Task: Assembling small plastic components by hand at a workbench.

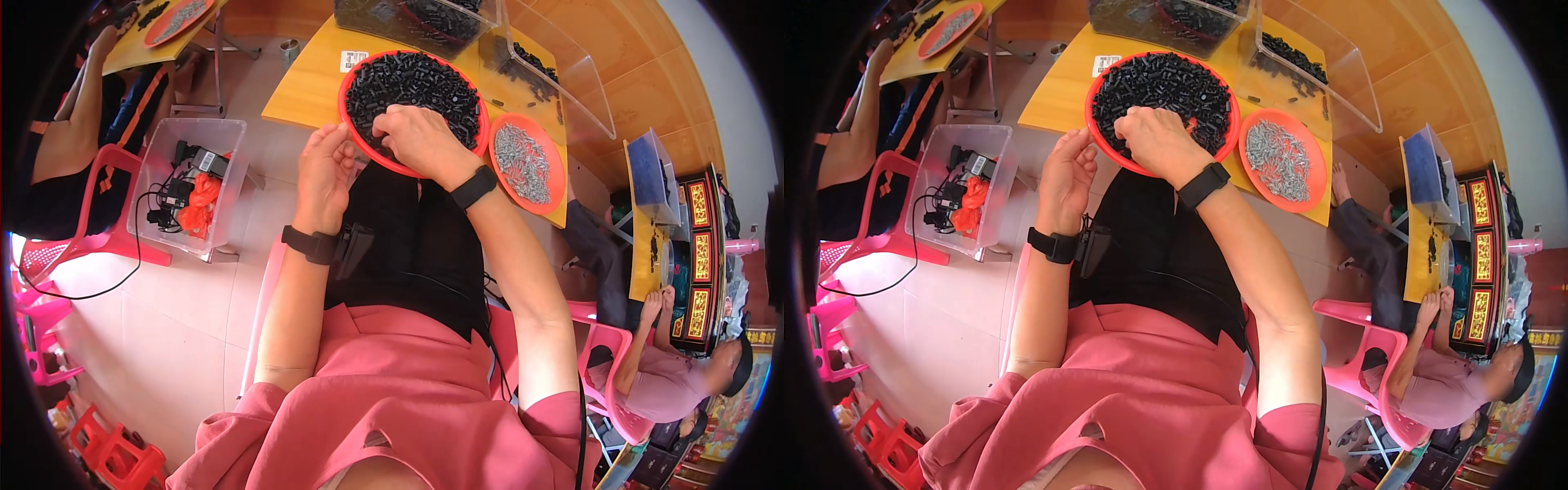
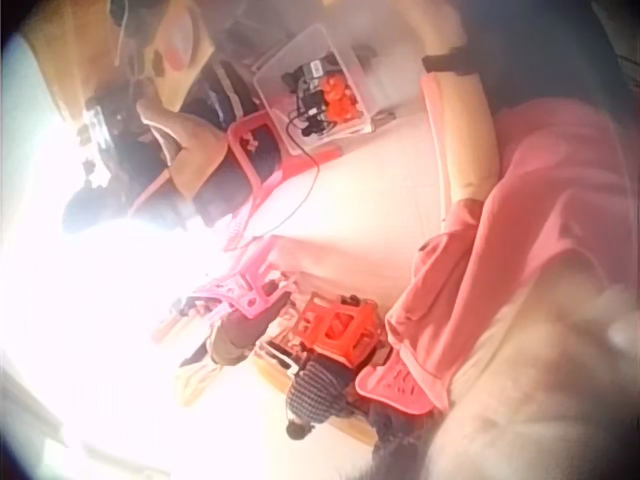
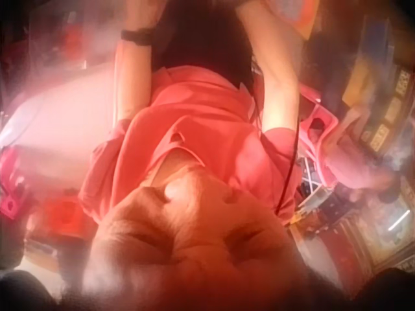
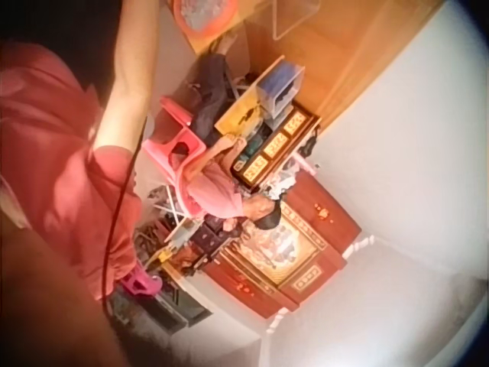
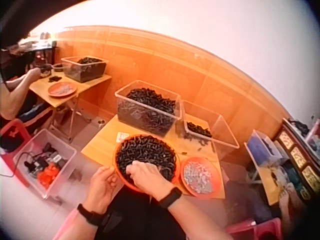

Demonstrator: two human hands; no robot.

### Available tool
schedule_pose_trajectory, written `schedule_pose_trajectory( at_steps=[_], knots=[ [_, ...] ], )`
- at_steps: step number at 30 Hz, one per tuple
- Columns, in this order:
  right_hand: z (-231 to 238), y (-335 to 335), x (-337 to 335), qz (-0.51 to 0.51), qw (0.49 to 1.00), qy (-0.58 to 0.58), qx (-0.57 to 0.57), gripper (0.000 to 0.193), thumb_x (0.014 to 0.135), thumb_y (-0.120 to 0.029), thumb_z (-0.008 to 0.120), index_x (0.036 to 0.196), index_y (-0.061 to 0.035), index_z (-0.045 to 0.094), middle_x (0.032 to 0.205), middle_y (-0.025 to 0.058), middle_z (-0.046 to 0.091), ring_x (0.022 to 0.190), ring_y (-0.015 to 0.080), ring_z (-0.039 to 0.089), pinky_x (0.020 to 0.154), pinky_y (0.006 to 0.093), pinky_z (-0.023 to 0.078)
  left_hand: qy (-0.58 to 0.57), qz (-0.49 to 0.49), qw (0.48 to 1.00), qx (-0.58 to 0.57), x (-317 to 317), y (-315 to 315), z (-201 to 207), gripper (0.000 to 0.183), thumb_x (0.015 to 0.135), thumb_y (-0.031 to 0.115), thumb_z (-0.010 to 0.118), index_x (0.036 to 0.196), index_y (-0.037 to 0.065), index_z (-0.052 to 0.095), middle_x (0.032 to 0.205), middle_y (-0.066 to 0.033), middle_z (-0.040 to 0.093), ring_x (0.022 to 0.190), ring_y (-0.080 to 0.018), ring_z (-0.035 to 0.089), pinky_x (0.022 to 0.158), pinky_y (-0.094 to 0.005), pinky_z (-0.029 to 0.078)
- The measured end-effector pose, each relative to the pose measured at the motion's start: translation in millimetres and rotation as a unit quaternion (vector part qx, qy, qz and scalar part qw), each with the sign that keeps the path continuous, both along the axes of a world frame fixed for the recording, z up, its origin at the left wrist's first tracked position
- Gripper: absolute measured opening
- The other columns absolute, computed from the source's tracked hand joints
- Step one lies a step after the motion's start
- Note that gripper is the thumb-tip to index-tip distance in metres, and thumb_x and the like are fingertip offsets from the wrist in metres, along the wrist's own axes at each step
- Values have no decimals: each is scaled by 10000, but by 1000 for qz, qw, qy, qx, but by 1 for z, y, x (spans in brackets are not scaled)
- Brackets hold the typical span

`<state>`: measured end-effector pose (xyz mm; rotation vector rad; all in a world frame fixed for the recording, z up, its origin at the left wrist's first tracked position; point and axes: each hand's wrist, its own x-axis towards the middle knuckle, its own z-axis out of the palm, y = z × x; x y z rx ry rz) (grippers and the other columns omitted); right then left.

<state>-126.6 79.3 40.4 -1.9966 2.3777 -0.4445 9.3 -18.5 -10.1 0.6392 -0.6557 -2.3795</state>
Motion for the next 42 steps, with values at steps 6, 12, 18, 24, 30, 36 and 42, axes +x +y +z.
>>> schedule_pose_trajectory(
  at_steps=[6, 12, 18, 24, 30, 36, 42],
  knots=[
    [6, 1, -4, -31, 998, -42, 34, 123, 758, -90, 679, 829, -16, 610, 870, 137, 627, 869, 339, 617, 731, 432, 502, -67, 21, 992, -103, -3, 10, 3, 226, 891, 111, 641, 1093, 45, 564, 873, -4, 624, 674, -63, 555, 587, -178, 433],
    [37, 10, 0, -47, 976, -209, -45, 151, 809, -103, 655, 904, 14, 641, 760, 131, 658, 655, 235, 641, 625, 326, 511, -57, -14, 981, -186, -5, 23, 27, 276, 891, 103, 655, 1145, -1, 626, 936, -50, 676, 746, -86, 640, 634, -181, 490],
    [50, 7, 14, -1, 980, -153, -128, 133, 788, -95, 676, 859, 16, 673, 739, 113, 659, 649, 183, 636, 609, 308, 504, -8, -22, 990, -136, -2, 18, 33, 253, 911, 92, 631, 1141, -13, 631, 986, -95, 686, 791, -114, 658, 714, -202, 532],
    [22, 0, -1, -127, 976, -179, 2, 98, 730, -150, 706, 735, -52, 713, 737, 171, 678, 768, 325, 674, 692, 418, 526, -3, 45, 994, -102, 2, -5, 25, 278, 931, 105, 605, 1168, -40, 603, 967, -113, 674, 795, -112, 644, 729, -204, 533],
    [5, -15, 12, -152, 985, -66, 45, 108, 751, -130, 665, 781, -43, 721, 780, 173, 683, 804, 330, 670, 729, 430, 521, 15, 17, 997, -77, 5, -6, 19, 311, 954, 142, 576, 1215, -28, 575, 956, -86, 666, 772, -83, 618, 715, -194, 520],
    [6, -17, 20, -118, 991, 46, 39, 111, 733, -130, 648, 736, -37, 708, 752, 200, 669, 744, 348, 670, 683, 445, 530, 40, -33, 997, -51, 6, -8, 9, 321, 983, 158, 520, 1250, -17, 547, 957, -56, 659, 769, -71, 603, 708, -185, 512],
    [0, -15, 17, -100, 991, 84, 17, 136, 745, -120, 613, 711, -18, 695, 707, 198, 666, 688, 358, 678, 637, 438, 546, 42, -81, 996, -27, 1, -1, 8, 315, 986, 141, 507, 1261, -9, 544, 922, -48, 648, 743, -67, 584, 680, -191, 503]
  ],
)
